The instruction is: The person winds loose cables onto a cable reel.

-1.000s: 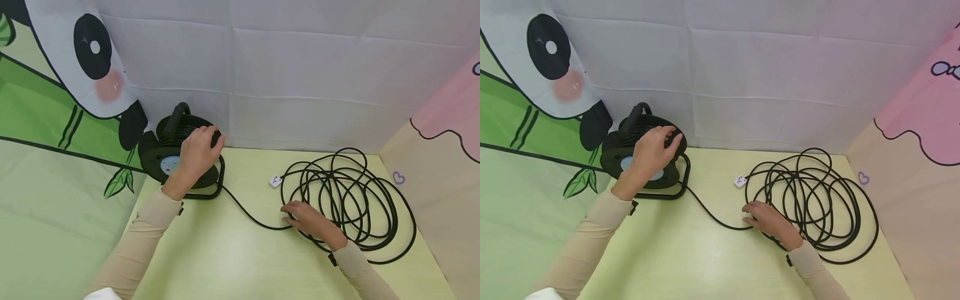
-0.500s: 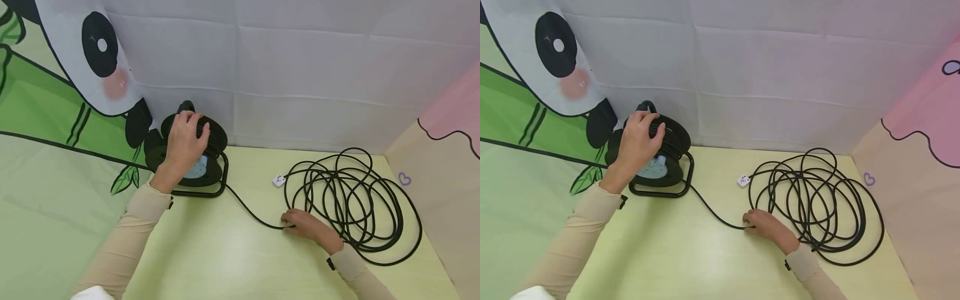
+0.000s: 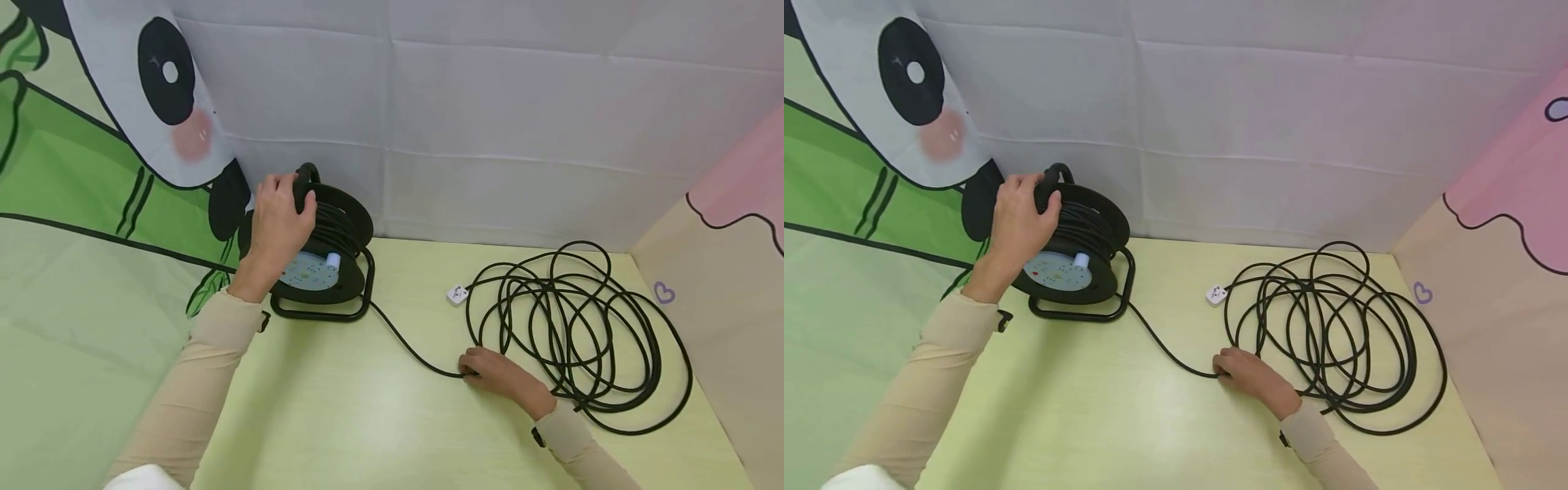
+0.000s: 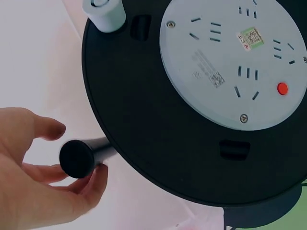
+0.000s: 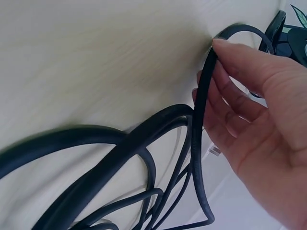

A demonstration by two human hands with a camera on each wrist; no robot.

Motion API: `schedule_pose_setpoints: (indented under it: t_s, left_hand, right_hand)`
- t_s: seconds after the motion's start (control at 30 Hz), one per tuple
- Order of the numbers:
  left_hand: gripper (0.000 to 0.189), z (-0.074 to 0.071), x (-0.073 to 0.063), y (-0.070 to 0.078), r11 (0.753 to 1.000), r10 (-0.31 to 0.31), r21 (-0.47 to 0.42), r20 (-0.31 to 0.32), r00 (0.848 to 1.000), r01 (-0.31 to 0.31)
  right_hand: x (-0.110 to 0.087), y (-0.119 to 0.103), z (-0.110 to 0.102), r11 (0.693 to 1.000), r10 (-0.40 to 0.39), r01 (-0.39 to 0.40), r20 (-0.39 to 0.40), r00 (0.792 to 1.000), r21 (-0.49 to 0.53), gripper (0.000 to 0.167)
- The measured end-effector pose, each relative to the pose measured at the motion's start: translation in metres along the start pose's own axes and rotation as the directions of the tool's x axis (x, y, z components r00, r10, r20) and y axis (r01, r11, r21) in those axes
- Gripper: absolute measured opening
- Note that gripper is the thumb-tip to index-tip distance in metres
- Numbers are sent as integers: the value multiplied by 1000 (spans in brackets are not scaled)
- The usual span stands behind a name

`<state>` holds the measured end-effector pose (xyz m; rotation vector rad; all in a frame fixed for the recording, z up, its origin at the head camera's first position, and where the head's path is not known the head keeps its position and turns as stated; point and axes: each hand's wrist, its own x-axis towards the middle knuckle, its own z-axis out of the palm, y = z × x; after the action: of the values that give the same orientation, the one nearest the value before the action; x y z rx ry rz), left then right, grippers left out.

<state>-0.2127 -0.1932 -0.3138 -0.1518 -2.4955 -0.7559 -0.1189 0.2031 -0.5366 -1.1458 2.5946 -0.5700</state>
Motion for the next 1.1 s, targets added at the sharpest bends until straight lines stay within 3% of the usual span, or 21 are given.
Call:
schedule_pose_setpoints:
  t_s: [0.23, 0.4, 0.63, 0.9, 1.1]
  left_hand:
    - [38, -8, 10, -10, 995, -83, -48, 93, 992, 88]
    - [40, -12, 16, -17, 985, -130, -94, 174, 976, 147]
    - [48, -15, 20, -19, 966, -145, -161, 320, 936, 204]
    - [49, -17, 22, -17, 917, -195, -241, 428, 882, 320]
    - [48, -17, 21, -15, 899, -213, -262, 437, 874, 350]
  right_hand:
    - [-2, 1, 2, 1000, -15, 14, -16, 1000, -15, 8]
    - [-3, 1, 1, 1000, -12, 12, -9, 1000, -10, 7]
    - [-7, 1, -3, 999, 34, -33, -33, 999, 33, 13]
    - [-10, 4, -5, 999, 4, -13, -171, 985, -48, 8]
    - [-10, 8, -8, 999, 10, -19, -223, 975, -41, 12]
